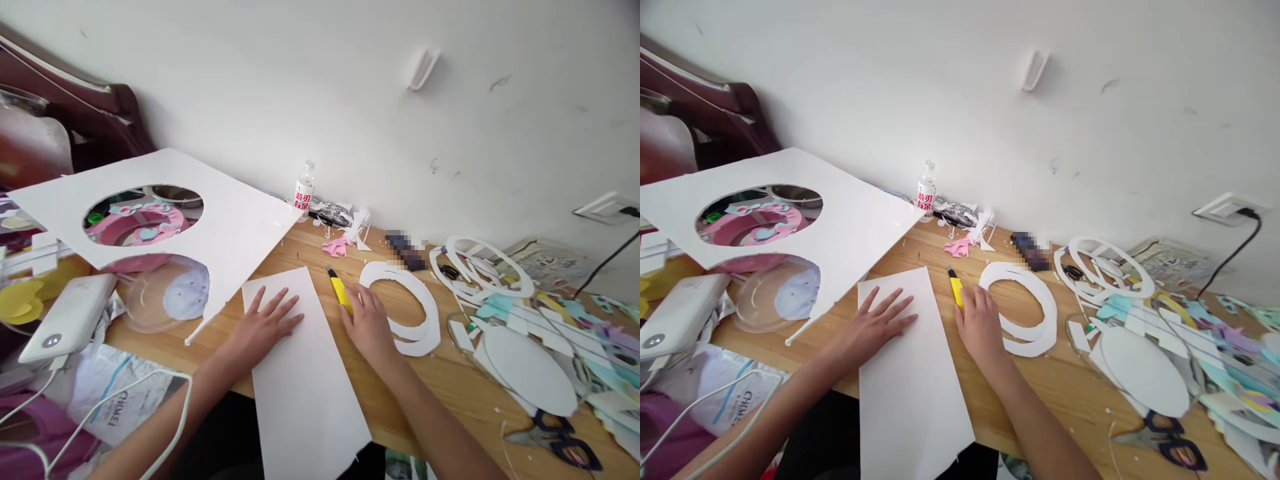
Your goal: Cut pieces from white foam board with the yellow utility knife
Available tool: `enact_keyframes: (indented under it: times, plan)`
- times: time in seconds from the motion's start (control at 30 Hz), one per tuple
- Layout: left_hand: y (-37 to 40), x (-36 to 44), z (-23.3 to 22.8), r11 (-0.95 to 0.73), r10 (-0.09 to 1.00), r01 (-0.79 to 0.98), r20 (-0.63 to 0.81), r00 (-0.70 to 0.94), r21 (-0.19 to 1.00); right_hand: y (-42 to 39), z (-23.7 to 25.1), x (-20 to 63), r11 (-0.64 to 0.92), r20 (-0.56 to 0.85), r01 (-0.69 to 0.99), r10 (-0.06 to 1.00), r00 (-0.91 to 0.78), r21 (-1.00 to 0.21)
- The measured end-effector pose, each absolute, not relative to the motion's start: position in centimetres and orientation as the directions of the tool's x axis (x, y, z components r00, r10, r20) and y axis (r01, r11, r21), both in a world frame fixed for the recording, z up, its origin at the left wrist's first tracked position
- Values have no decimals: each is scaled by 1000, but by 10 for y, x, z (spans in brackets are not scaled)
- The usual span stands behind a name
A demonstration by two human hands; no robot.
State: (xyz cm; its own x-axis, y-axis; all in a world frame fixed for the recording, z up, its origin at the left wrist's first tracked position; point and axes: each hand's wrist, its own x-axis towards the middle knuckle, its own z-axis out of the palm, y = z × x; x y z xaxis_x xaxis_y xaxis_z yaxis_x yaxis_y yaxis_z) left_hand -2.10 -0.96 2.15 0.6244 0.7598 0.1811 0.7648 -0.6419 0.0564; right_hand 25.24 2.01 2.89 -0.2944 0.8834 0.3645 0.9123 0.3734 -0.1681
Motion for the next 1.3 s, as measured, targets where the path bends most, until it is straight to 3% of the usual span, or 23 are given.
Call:
enact_keyframes:
  times: [0.1, 0.17, 0.4, 0.6, 0.7, 0.8, 0.93, 1.13, 1.2, 1.3]
  plan:
    - [-29, -14, 12, -432, 887, 897, 226, 404, 93, 26, 17, 257, 363, 348, 917, 892, -290, -167]
    - [-41, -8, 5, -385, 911, 913, 211, 354, 131, 22, 10, 255, 351, 348, 919, 897, -274, -181]
    - [-19, -2, 7, -668, 740, 720, 73, 668, 187, 19, -11, 255, 220, 405, 909, 912, -64, -353]
    - [8, -4, 16, -773, 629, 616, 55, 775, 151, 36, -10, 275, 144, 433, 822, 892, 134, -551]
    - [11, -4, 10, -765, 641, 628, 78, 764, 141, 32, -4, 270, 182, 395, 735, 910, 125, -653]
    - [18, -2, 2, -666, 745, 732, 95, 660, 145, 26, -4, 265, 215, 343, 643, 936, 80, -735]
    - [36, 0, -1, -528, 849, 834, 90, 520, 159, 26, -9, 270, 158, 281, 556, 949, 142, -816]
    - [72, -1, 9, -670, 728, 699, 37, 684, 250, 29, -4, 273, 138, 276, 534, 943, 186, -834]
    - [79, -2, 10, -711, 690, 652, 85, 719, 264, 27, -1, 271, 165, 280, 533, 950, 142, -830]
    - [82, -3, 9, -652, 759, 711, 221, 613, 265, 25, -1, 268, 210, 300, 521, 950, 92, -827]
